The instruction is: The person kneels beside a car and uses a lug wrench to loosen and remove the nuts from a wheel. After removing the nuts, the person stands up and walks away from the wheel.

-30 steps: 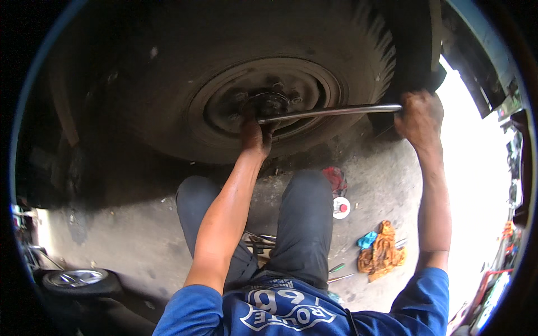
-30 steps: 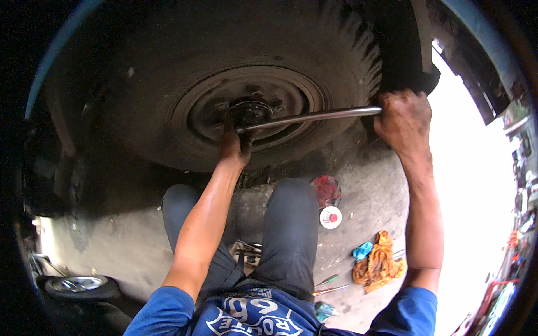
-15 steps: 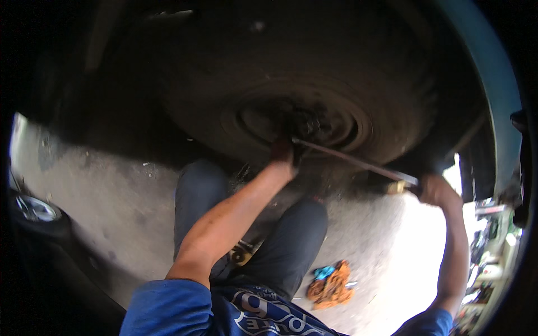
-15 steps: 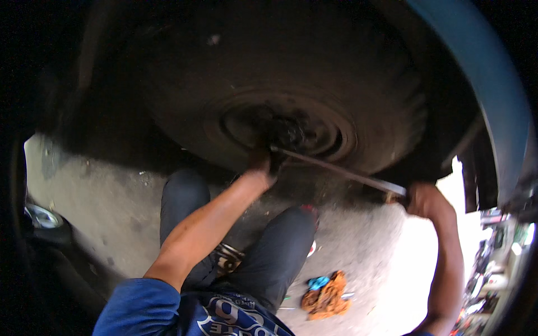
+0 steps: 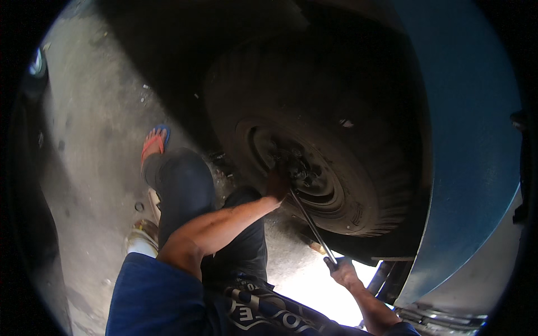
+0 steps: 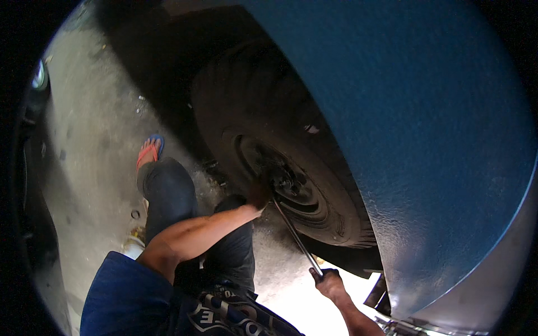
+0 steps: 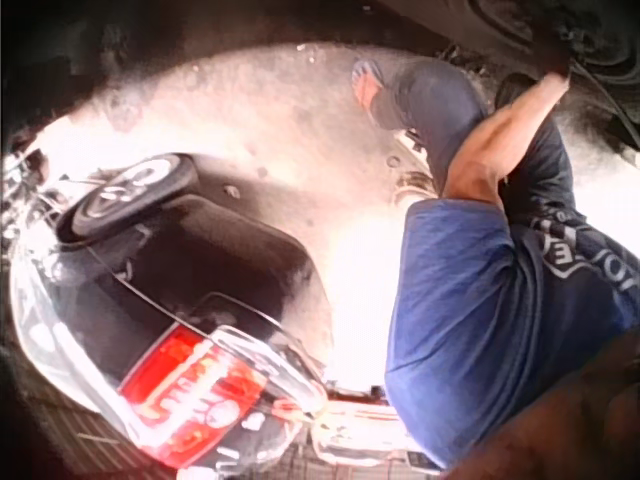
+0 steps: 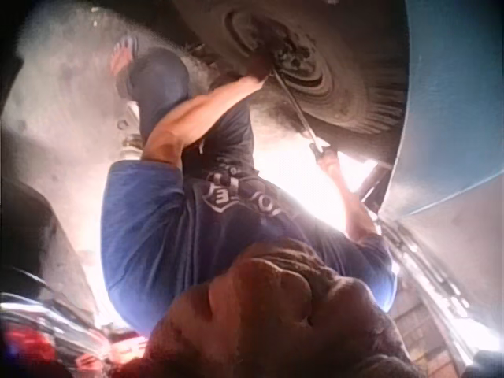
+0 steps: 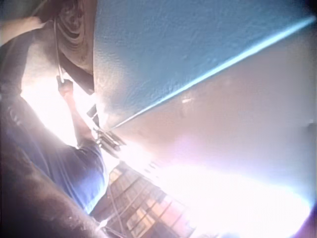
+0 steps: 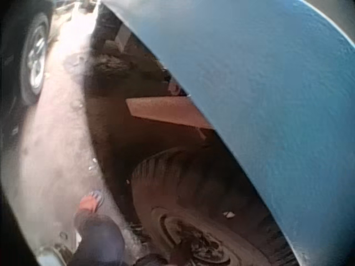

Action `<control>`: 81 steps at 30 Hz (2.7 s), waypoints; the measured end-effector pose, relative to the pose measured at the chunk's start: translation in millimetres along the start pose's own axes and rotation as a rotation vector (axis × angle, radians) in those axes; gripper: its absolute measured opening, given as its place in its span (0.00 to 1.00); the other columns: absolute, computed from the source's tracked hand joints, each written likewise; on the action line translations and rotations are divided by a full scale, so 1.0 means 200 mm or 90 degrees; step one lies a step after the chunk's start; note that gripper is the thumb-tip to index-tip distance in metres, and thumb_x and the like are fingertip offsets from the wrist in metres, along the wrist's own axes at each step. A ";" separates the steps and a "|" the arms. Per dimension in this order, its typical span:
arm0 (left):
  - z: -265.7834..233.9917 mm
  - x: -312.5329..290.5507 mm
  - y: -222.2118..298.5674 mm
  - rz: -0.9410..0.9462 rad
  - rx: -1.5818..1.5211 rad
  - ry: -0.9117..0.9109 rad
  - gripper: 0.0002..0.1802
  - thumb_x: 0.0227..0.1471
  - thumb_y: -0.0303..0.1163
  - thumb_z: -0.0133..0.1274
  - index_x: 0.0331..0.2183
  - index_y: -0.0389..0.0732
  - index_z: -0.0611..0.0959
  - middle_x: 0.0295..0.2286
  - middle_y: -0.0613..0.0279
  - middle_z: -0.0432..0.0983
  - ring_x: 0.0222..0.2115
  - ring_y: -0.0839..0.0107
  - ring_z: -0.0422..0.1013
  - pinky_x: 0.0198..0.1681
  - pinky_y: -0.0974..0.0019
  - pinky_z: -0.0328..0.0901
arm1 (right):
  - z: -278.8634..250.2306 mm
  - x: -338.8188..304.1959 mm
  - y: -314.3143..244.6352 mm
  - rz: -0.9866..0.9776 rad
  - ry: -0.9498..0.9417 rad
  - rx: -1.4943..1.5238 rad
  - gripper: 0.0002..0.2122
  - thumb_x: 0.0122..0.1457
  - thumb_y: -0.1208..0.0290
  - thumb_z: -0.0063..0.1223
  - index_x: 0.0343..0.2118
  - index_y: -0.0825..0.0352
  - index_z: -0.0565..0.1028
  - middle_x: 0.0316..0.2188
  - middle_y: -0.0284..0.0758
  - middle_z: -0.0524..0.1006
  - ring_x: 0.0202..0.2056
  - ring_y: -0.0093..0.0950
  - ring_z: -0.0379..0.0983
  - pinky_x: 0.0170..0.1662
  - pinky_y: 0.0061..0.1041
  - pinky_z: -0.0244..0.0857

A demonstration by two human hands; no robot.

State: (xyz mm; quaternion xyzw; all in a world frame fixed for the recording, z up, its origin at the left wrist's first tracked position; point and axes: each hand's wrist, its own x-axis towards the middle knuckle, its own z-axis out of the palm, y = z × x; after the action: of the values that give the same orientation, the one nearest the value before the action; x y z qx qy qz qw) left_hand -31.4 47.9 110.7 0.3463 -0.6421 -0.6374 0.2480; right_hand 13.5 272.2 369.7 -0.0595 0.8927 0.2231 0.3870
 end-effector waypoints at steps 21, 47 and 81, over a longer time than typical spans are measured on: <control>-0.18 0.02 0.09 0.034 -0.007 -0.090 0.18 0.62 0.37 0.43 0.47 0.34 0.72 0.35 0.38 0.76 0.37 0.45 0.74 0.39 0.49 0.67 | 1.07 1.30 -0.03 -0.229 0.325 0.171 0.16 0.57 0.59 0.51 0.36 0.69 0.77 0.36 0.51 0.78 0.40 0.49 0.74 0.45 0.44 0.66; -0.22 0.13 0.05 -0.268 -0.556 -0.227 0.22 0.64 0.39 0.43 0.52 0.34 0.73 0.47 0.56 0.73 0.47 0.68 0.68 0.51 0.65 0.62 | 0.07 -0.13 -0.01 0.072 0.435 -0.069 0.11 0.49 0.66 0.61 0.27 0.71 0.79 0.26 0.50 0.76 0.30 0.47 0.73 0.35 0.43 0.65; -0.14 0.09 -0.04 0.171 0.026 -0.212 0.18 0.50 0.21 0.47 0.45 0.34 0.77 0.42 0.42 0.75 0.45 0.45 0.69 0.50 0.56 0.65 | 0.50 0.34 0.10 -0.013 0.247 0.141 0.24 0.57 0.52 0.57 0.47 0.69 0.73 0.44 0.52 0.74 0.47 0.48 0.70 0.49 0.40 0.64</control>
State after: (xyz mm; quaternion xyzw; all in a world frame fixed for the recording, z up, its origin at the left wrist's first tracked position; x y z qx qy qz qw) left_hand -19.7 16.7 102.2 0.1526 -0.7275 -0.6338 0.2139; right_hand 26.9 339.4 267.5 -0.0674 0.9688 0.1045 0.2146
